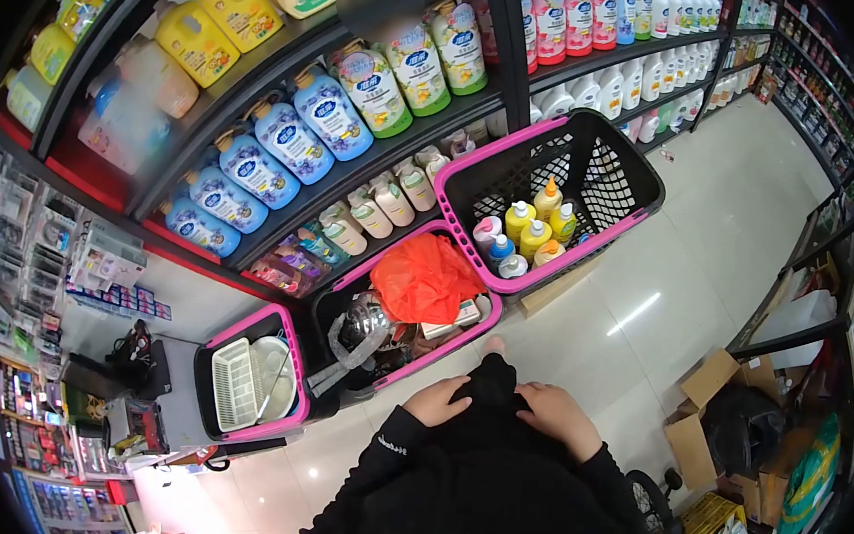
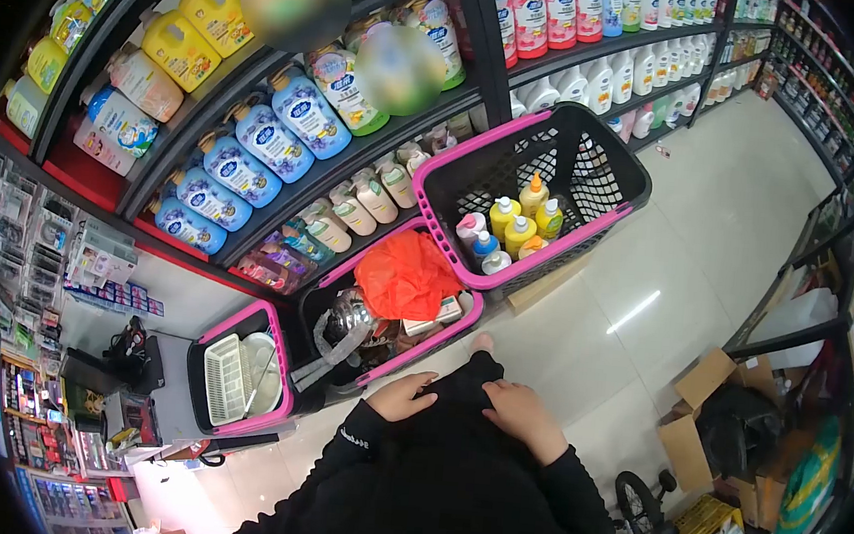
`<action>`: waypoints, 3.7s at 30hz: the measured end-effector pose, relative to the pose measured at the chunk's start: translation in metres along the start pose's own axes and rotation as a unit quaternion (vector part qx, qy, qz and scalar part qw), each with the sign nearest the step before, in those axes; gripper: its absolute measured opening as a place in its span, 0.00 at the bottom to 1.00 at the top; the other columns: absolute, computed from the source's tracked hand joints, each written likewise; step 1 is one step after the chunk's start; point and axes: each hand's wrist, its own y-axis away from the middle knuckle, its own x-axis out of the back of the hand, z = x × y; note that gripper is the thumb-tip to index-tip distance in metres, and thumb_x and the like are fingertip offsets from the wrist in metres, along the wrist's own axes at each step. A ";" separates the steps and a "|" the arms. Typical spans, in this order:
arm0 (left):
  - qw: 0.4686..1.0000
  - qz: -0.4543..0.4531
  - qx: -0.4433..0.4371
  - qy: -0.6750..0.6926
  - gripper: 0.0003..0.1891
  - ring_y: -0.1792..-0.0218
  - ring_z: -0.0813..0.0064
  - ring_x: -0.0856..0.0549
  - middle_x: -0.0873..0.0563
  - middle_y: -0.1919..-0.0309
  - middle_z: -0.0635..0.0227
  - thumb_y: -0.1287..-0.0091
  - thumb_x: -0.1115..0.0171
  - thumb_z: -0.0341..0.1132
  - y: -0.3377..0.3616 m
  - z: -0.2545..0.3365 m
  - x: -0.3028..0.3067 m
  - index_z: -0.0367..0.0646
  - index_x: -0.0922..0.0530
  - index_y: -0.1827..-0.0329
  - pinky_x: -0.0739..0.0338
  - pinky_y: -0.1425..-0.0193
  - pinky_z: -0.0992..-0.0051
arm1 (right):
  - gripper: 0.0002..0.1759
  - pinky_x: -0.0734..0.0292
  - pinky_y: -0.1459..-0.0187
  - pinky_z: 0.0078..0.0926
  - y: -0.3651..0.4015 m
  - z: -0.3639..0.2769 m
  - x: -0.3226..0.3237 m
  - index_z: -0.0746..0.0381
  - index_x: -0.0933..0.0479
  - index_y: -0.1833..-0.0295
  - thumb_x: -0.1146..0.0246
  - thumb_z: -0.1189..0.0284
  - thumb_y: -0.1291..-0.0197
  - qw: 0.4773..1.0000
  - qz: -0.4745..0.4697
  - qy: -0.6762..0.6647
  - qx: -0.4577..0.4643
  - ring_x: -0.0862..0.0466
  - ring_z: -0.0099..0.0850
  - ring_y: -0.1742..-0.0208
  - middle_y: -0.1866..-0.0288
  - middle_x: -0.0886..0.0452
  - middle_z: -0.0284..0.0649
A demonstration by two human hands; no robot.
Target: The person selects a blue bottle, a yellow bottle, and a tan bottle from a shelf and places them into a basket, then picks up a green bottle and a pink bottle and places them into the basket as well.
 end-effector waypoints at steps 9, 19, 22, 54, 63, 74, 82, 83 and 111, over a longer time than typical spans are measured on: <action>0.997 0.057 0.030 0.033 0.24 0.53 0.53 0.24 0.24 0.55 0.48 0.40 0.47 0.44 0.014 0.005 0.008 0.36 0.33 0.46 0.31 0.48 0.66 | 0.20 0.30 0.53 0.35 -0.017 -0.013 0.009 0.63 0.31 0.54 0.39 0.68 0.53 0.999 -0.034 -0.011 0.038 0.24 0.42 0.55 0.57 0.25 0.44; 0.994 0.102 0.037 0.025 0.26 0.53 0.53 0.24 0.24 0.55 0.47 0.41 0.47 0.44 0.024 -0.040 0.021 0.36 0.34 0.44 0.31 0.48 0.67 | 0.23 0.30 0.52 0.36 -0.066 -0.046 0.026 0.64 0.31 0.51 0.39 0.67 0.52 0.992 -0.105 0.026 0.064 0.25 0.45 0.54 0.53 0.25 0.47; 0.993 0.105 0.043 0.028 0.26 0.52 0.54 0.24 0.25 0.53 0.48 0.41 0.47 0.45 0.033 -0.063 0.032 0.36 0.35 0.44 0.31 0.47 0.67 | 0.23 0.30 0.52 0.35 -0.093 -0.059 0.017 0.65 0.31 0.51 0.39 0.66 0.52 0.987 -0.122 0.052 0.086 0.25 0.45 0.54 0.53 0.25 0.48; 0.999 -0.040 0.014 -0.008 0.26 0.49 0.54 0.27 0.27 0.50 0.48 0.40 0.48 0.45 0.007 -0.108 0.124 0.35 0.36 0.43 0.32 0.45 0.66 | 0.23 0.29 0.53 0.34 -0.165 -0.099 -0.012 0.63 0.31 0.52 0.38 0.66 0.54 0.994 -0.090 0.049 0.031 0.24 0.42 0.53 0.54 0.25 0.45; 0.997 -0.045 0.022 0.055 0.24 0.51 0.55 0.25 0.25 0.53 0.49 0.40 0.47 0.43 -0.093 -0.013 0.059 0.37 0.34 0.45 0.30 0.48 0.67 | 0.22 0.29 0.53 0.34 -0.099 0.015 0.066 0.63 0.31 0.53 0.37 0.67 0.55 0.994 -0.101 0.028 -0.023 0.24 0.42 0.54 0.55 0.25 0.44; 0.993 -0.068 0.079 0.050 0.23 0.50 0.57 0.25 0.25 0.52 0.52 0.40 0.47 0.43 -0.134 0.043 0.035 0.40 0.34 0.45 0.31 0.48 0.67 | 0.23 0.30 0.52 0.35 -0.073 0.074 0.098 0.63 0.31 0.52 0.37 0.68 0.55 0.990 -0.128 0.025 -0.057 0.25 0.41 0.54 0.56 0.26 0.43; 0.997 -0.049 0.045 0.037 0.23 0.53 0.58 0.23 0.24 0.52 0.52 0.40 0.47 0.43 -0.164 0.035 0.044 0.39 0.34 0.44 0.29 0.50 0.68 | 0.20 0.29 0.55 0.35 -0.099 0.069 0.109 0.62 0.30 0.56 0.36 0.67 0.56 0.996 -0.083 0.043 -0.002 0.24 0.38 0.56 0.60 0.26 0.40; 0.998 -0.052 0.034 0.028 0.24 0.55 0.60 0.22 0.25 0.51 0.52 0.40 0.47 0.42 -0.169 0.034 0.047 0.39 0.34 0.44 0.28 0.51 0.69 | 0.20 0.29 0.55 0.35 -0.104 0.068 0.115 0.62 0.30 0.56 0.36 0.67 0.56 0.995 -0.084 0.053 -0.008 0.24 0.38 0.55 0.59 0.26 0.40; 0.990 0.086 0.038 0.101 0.25 0.55 0.55 0.23 0.23 0.57 0.51 0.43 0.45 0.42 -0.201 -0.031 0.086 0.38 0.33 0.45 0.28 0.53 0.66 | 0.22 0.29 0.55 0.36 -0.216 0.070 0.155 0.63 0.31 0.54 0.37 0.67 0.55 0.978 -0.159 0.108 0.081 0.24 0.42 0.54 0.56 0.26 0.44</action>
